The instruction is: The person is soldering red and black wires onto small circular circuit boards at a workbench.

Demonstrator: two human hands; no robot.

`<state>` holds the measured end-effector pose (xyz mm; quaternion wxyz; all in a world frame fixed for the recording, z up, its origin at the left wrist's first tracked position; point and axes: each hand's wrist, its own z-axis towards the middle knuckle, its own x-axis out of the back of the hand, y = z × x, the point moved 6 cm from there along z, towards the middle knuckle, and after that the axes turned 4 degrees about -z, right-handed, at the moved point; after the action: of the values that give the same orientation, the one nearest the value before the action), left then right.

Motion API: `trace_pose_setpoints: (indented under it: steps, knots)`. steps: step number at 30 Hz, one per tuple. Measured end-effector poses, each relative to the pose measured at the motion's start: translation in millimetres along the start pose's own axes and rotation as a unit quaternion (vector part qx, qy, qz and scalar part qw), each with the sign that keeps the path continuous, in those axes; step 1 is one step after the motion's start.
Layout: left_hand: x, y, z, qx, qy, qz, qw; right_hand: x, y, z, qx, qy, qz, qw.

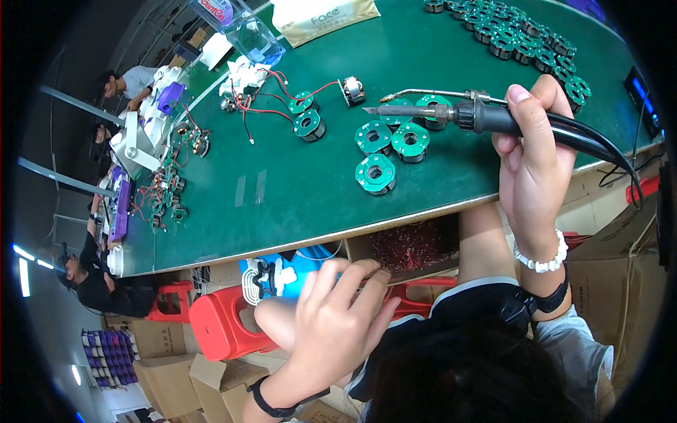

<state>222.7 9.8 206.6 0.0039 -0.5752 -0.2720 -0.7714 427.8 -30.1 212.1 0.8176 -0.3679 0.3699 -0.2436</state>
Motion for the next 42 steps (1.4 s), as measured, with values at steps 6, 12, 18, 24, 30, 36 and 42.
trace_pose_setpoints:
  steps: [6, 12, 18, 24, 30, 36, 42]
  knots:
    - [60.9, 11.4, 39.0, -0.110, 0.122, 0.100, 0.981, 5.1, -1.8, -1.3, 0.022, 0.035, -0.013, 0.999]
    - [76.8, -7.5, 108.3, -0.218, 0.099, 0.311, 0.920, 2.6, -7.1, -3.5, 0.040, 0.042, -0.013, 0.998]
    - [65.7, -49.2, 145.3, -0.134, -0.009, 0.478, 0.868, 5.3, -6.5, -2.0, 0.045, 0.049, -0.004, 0.998]
    - [78.4, -39.6, 147.6, -0.137, -0.027, 0.293, 0.946, 5.7, -4.5, -0.7, 0.047, 0.048, 0.005, 0.998]
    - [86.9, -27.8, 139.0, -0.131, 0.030, 0.173, 0.976, 5.5, -5.1, -2.0, 0.044, 0.045, -0.005, 0.998]
    - [88.9, -22.8, 125.3, -0.097, 0.080, 0.052, 0.991, 4.4, 1.0, 1.1, 0.033, 0.030, -0.010, 0.999]
    - [92.6, -21.4, 122.3, -0.054, 0.111, 0.026, 0.992, 5.2, -2.6, -1.2, 0.050, 0.028, -0.023, 0.998]
